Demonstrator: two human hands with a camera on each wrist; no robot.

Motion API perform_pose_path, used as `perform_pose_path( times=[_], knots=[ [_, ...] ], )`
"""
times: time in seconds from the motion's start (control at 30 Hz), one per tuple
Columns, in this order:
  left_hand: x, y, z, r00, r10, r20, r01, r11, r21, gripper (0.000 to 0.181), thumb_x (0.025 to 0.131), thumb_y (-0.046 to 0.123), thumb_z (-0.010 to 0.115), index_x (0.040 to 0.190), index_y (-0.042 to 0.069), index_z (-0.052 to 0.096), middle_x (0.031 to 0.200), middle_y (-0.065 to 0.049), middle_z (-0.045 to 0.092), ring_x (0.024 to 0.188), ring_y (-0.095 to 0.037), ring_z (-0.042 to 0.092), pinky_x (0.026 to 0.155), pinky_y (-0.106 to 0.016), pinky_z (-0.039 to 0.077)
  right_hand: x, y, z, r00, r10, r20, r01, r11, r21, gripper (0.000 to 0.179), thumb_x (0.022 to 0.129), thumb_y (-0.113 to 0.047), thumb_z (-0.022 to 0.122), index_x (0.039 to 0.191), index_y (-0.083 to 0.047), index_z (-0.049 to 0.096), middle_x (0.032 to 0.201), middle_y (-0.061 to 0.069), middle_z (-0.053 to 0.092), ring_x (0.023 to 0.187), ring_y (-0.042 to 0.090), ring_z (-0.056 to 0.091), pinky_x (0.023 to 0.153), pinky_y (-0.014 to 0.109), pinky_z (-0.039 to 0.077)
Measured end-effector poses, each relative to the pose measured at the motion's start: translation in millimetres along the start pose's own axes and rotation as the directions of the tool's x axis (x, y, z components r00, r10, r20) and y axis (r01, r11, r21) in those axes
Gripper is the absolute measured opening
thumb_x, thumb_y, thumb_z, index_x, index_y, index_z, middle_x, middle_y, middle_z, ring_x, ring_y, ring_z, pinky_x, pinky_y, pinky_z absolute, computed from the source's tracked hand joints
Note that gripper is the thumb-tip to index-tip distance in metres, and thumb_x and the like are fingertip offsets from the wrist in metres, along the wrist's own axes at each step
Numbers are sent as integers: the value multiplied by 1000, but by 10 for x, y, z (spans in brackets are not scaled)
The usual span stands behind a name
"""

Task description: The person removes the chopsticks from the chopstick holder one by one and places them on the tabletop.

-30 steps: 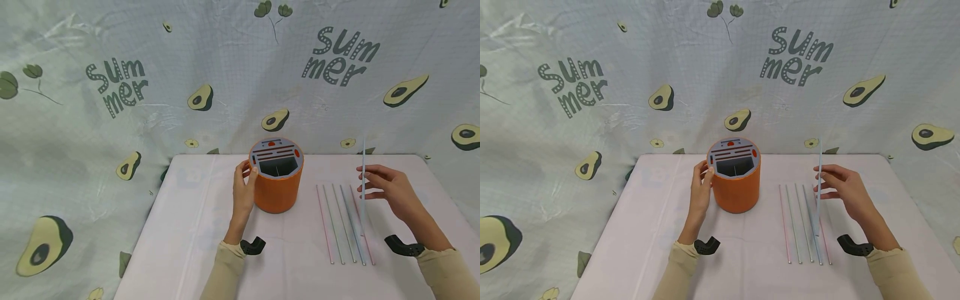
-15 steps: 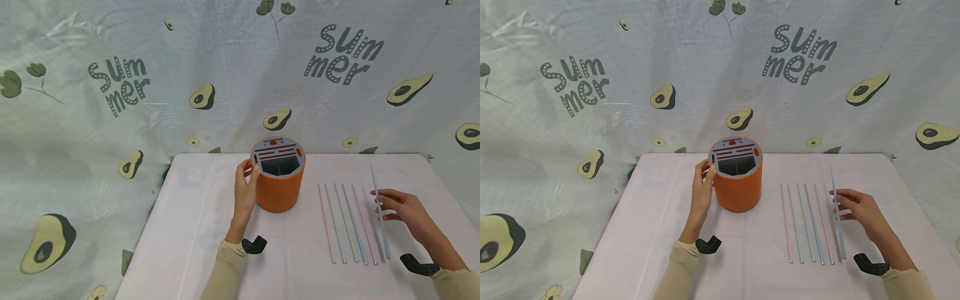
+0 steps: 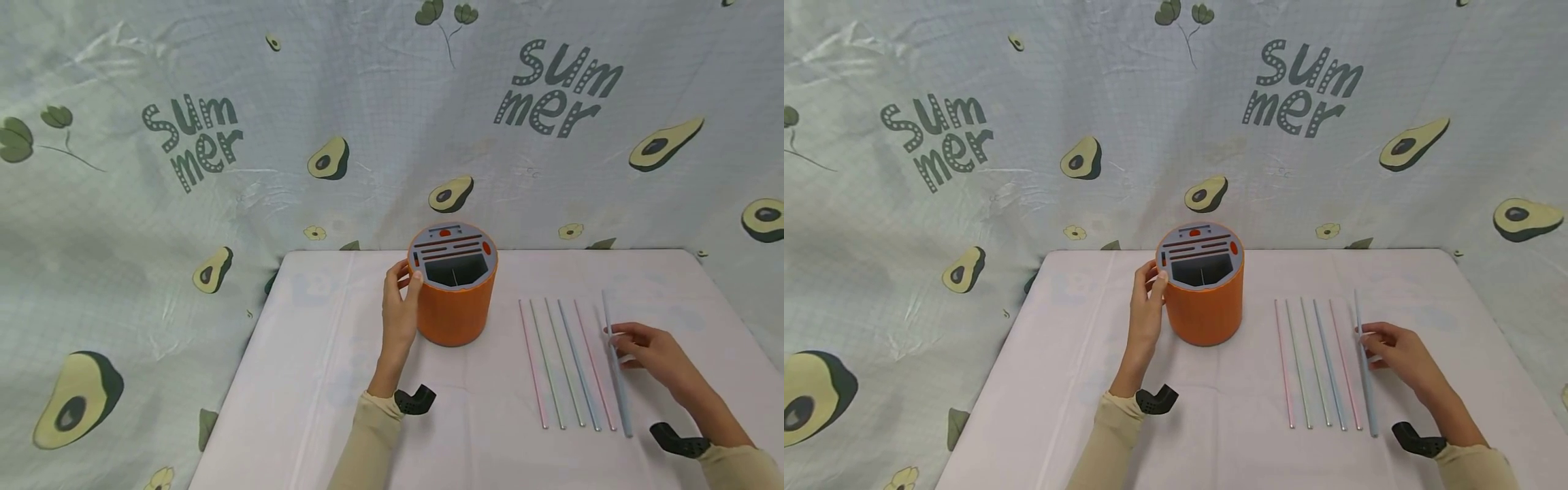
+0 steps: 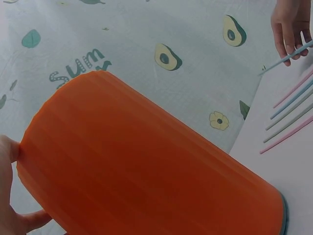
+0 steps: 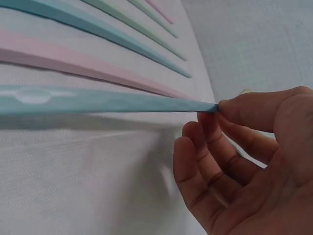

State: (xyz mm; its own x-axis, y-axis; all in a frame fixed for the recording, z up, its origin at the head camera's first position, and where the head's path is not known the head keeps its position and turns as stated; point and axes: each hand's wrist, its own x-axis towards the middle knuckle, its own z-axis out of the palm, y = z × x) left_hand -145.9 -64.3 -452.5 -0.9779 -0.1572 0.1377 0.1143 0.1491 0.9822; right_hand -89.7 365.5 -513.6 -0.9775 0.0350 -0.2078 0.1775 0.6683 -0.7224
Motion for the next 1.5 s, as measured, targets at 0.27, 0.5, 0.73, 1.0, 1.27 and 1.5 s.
perform_pose_path(
  times=[0.27,0.5,0.73,1.0,1.27,1.5],
  knots=[
    [5,-11,7,1000,2,7,-2,1000,-5,53,105,45,53,151,19,47,152,-5,51,135,-27,48,108,-48,47,31,66,61,1000,2,6,-2,997,-80,47,108,-24,55,136,13,55,105,20,69,79,9,61,63,23,55],
    [5,-1,-7,1000,-4,4,4,1000,-1,54,105,46,53,151,20,47,151,-5,51,134,-26,48,108,-48,47,68,69,154,995,-48,-85,32,984,-175,38,103,-19,62,126,12,61,96,20,69,72,12,56,55,24,47],
    [2,-5,-12,1000,-7,0,7,1000,4,54,105,47,53,151,20,47,151,-5,52,133,-24,48,107,-46,48,83,43,204,991,-49,-121,23,978,-210,38,102,-20,65,125,9,61,101,26,68,70,16,56,54,25,43],
    [18,-28,-19,1000,4,-1,-4,1000,-7,51,105,44,54,150,19,49,150,-3,53,132,-23,50,105,-44,47,99,18,179,992,-48,-120,21,975,-222,37,103,-20,65,125,10,61,100,25,67,73,18,57,54,26,44],
    [36,21,-90,998,-42,41,43,999,-31,55,104,44,56,152,19,47,152,-6,51,135,-27,49,109,-48,46,106,77,131,993,-29,-116,2,975,-224,39,104,-24,63,125,9,62,108,31,67,80,21,62,56,24,48],
    [15,-11,-208,991,-57,122,57,998,3,57,105,48,57,153,19,46,154,-6,50,135,-29,48,111,-50,45,0,141,66,995,8,-104,-29,979,-200,39,105,-23,60,128,10,61,109,29,67,78,17,61,56,24,49]
  ],
)
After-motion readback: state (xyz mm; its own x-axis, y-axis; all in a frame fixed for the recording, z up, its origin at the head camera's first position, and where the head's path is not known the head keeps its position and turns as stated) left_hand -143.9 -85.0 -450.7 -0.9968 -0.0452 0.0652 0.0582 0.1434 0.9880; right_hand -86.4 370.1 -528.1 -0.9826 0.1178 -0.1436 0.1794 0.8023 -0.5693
